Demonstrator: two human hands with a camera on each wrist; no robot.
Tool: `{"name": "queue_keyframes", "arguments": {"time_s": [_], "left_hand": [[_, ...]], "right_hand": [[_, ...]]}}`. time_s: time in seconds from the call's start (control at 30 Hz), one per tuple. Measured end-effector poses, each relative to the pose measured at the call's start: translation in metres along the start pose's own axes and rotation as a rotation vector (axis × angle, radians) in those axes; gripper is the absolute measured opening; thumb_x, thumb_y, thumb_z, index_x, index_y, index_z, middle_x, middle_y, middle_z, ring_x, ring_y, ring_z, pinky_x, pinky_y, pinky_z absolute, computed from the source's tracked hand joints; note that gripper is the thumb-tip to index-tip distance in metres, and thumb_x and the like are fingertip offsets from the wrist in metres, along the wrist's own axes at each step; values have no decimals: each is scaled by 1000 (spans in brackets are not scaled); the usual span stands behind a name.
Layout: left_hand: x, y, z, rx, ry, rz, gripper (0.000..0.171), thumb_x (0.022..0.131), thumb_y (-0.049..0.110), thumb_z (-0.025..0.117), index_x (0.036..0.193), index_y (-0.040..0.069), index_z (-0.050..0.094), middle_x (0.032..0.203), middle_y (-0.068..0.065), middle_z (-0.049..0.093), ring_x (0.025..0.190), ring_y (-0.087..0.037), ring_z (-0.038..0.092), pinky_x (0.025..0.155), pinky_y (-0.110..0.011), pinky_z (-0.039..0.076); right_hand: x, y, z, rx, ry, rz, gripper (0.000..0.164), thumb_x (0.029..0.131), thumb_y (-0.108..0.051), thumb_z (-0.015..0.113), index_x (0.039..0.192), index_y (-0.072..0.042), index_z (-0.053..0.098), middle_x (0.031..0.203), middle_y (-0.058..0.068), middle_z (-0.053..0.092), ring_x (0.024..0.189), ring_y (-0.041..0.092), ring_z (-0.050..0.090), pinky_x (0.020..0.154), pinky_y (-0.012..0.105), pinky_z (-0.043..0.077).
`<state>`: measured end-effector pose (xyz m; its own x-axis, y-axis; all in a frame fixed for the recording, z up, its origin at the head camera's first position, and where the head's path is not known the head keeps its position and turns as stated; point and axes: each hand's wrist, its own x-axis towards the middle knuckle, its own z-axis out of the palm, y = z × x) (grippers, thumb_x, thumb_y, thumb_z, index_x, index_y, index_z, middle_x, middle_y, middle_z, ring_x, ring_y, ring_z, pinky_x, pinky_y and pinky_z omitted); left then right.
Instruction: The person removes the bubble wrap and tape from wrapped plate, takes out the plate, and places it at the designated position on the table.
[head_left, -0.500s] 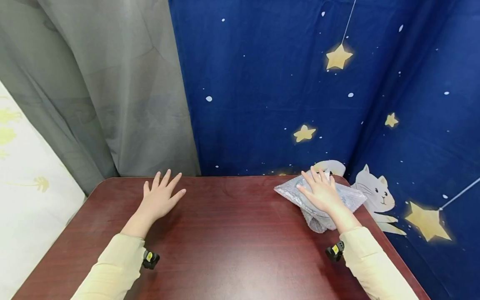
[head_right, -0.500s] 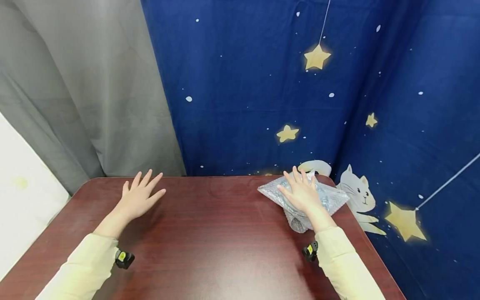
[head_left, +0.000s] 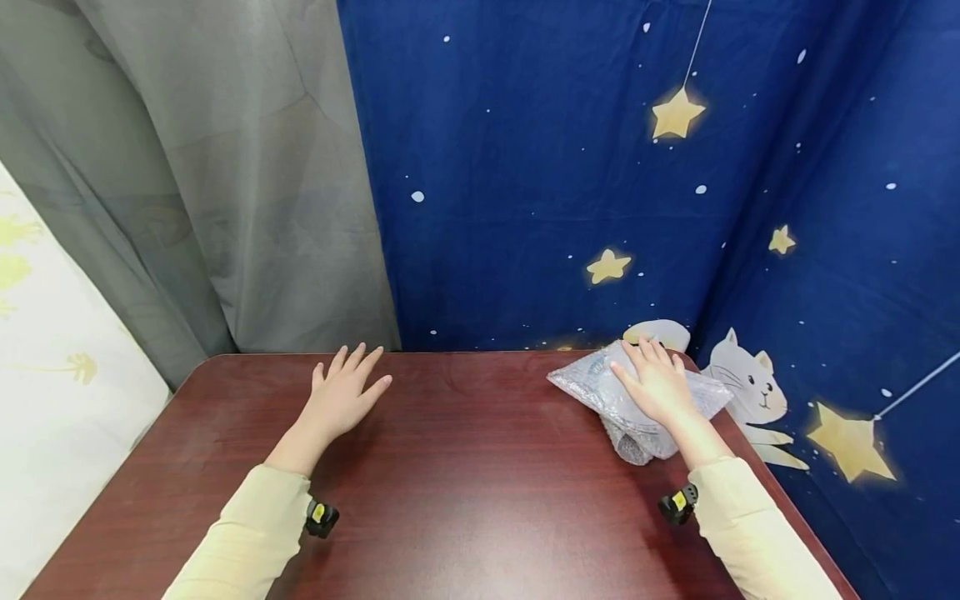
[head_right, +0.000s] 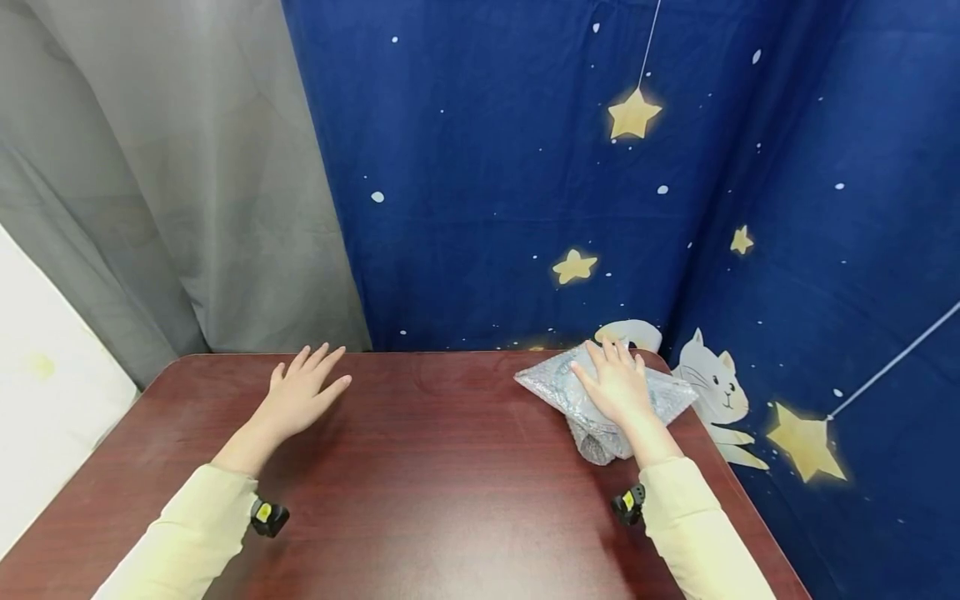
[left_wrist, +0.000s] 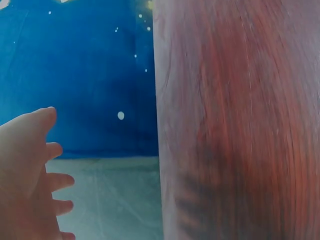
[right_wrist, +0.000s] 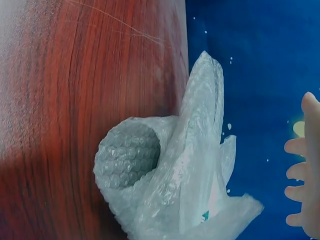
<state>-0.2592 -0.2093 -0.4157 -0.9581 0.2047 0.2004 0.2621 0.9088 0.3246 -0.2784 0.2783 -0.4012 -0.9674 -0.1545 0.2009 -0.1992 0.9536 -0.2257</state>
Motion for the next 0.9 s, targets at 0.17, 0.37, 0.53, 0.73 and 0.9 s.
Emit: {"name": "queue_keyframes", "arguments": {"time_s": [0.17,0.37,0.53,0.73,0.9], "left_hand": [[1,8,5,-14,0,6,68,98,57,35,149,11,35,151,-22,29,140,-43,15,103,-70,5],[3,16,13,-36,12,13,63,100,50,40,147,9,38,149,-21,33,138,-42,20,103,-70,11],[5,22,22,-56,36,16,59,100,45,43,146,8,40,146,-20,38,136,-42,25,102,-68,16],[6,31,27,-96,52,23,58,99,43,46,144,6,42,143,-20,42,134,-41,30,102,-65,21],[8,39,32,-135,73,35,56,99,40,47,143,5,43,141,-20,44,132,-39,34,101,-63,27]], "right_hand": [[-3,5,0,13,38,9,63,101,-46,39,144,0,39,149,29,26,138,44,17,106,67,9],[-8,11,0,58,114,25,56,101,-39,42,136,5,46,144,33,32,133,47,25,104,66,17],[-13,18,2,108,168,52,55,102,-37,41,132,9,48,139,35,36,129,49,31,105,63,20],[-18,28,4,153,245,70,48,102,-29,42,128,11,51,134,33,43,125,50,35,103,61,24],[-23,36,6,182,290,68,41,102,-20,40,126,12,53,131,33,45,122,51,38,102,60,27]]}}
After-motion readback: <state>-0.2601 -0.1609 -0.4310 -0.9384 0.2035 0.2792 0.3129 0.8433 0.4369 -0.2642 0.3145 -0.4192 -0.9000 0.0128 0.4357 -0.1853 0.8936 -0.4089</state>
